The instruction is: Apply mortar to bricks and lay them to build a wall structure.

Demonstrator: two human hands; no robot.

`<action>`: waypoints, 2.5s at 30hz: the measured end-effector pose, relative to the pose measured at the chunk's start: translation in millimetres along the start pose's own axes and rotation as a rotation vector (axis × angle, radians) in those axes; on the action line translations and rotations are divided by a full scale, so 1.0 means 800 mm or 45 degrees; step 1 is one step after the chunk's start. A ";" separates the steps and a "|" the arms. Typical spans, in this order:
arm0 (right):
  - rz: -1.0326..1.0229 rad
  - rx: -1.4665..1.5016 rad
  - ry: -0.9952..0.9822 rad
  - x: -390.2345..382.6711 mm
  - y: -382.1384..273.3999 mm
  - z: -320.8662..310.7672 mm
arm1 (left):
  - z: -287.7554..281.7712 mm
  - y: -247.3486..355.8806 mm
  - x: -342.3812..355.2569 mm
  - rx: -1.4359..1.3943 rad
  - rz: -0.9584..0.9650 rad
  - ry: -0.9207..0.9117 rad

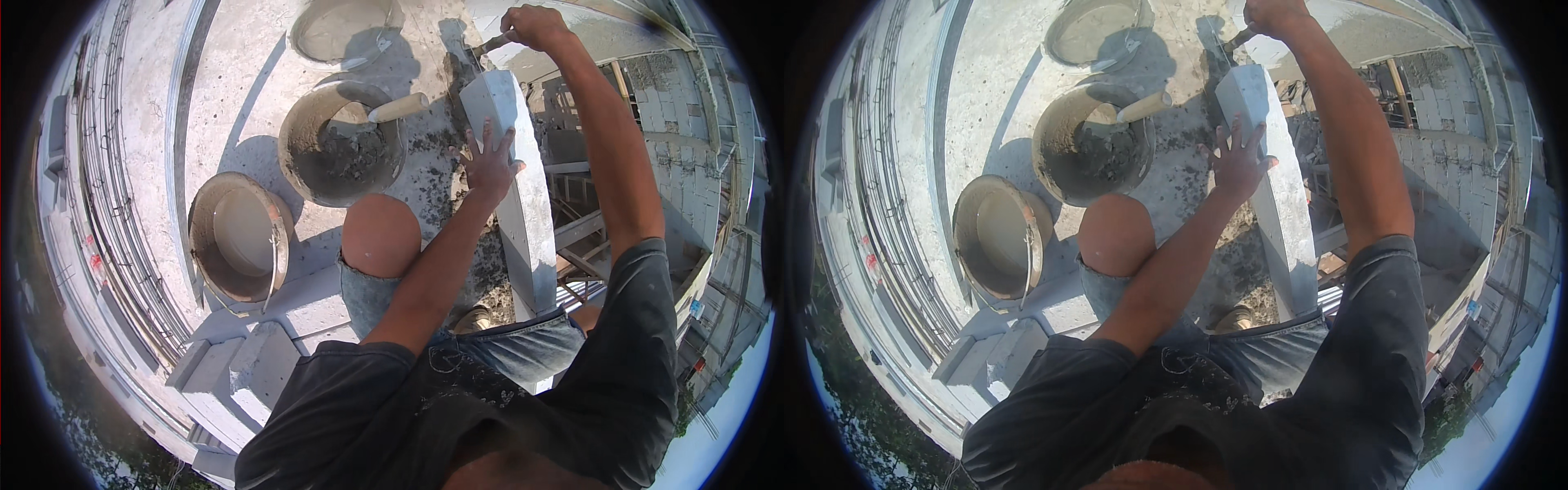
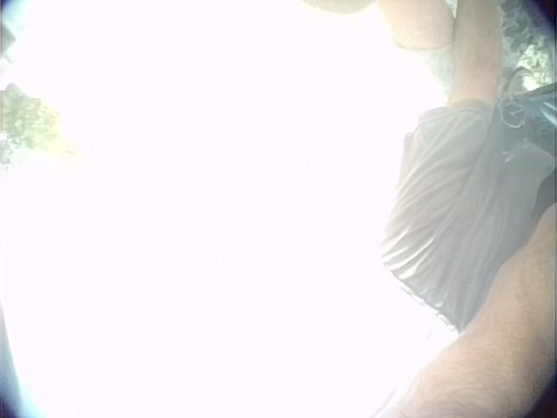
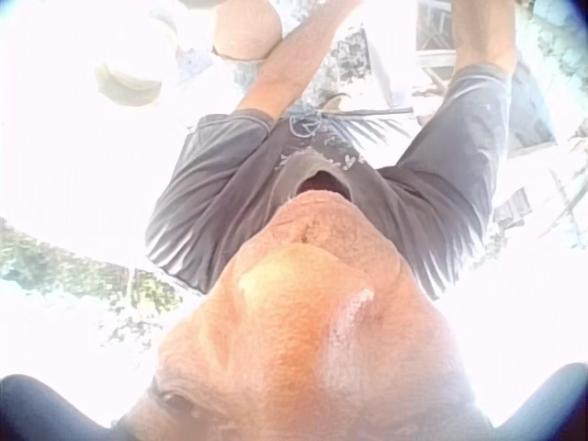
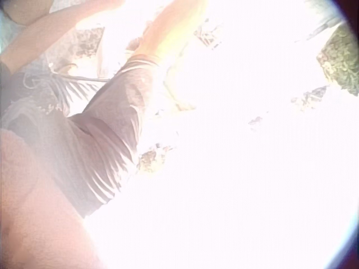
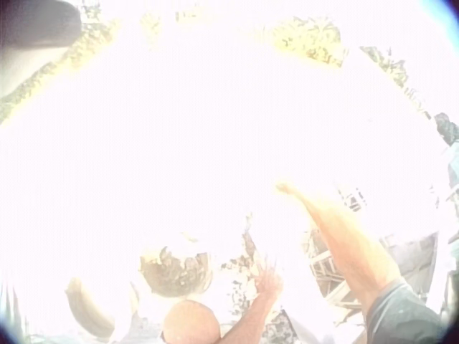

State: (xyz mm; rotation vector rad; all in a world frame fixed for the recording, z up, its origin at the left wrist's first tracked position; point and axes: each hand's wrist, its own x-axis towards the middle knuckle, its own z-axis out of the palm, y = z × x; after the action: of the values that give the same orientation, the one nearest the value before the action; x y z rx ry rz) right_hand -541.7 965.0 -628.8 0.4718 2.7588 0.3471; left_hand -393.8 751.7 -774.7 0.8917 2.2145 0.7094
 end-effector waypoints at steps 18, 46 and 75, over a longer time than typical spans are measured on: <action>0.819 0.579 0.443 -0.219 0.024 0.084 | 0.009 -0.006 0.004 0.020 0.096 0.101; 1.521 1.896 0.168 -0.573 -0.224 0.152 | -0.023 0.015 0.023 0.898 0.810 -0.129; 1.100 1.681 0.094 -0.636 -0.281 0.182 | -0.142 0.107 0.013 -0.613 0.723 0.435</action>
State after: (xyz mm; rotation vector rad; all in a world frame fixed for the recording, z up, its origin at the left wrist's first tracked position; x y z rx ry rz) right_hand -99.1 603.8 -690.5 1.9089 2.2713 -1.3772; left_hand -447.5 786.2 -646.9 1.2120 1.9136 1.6858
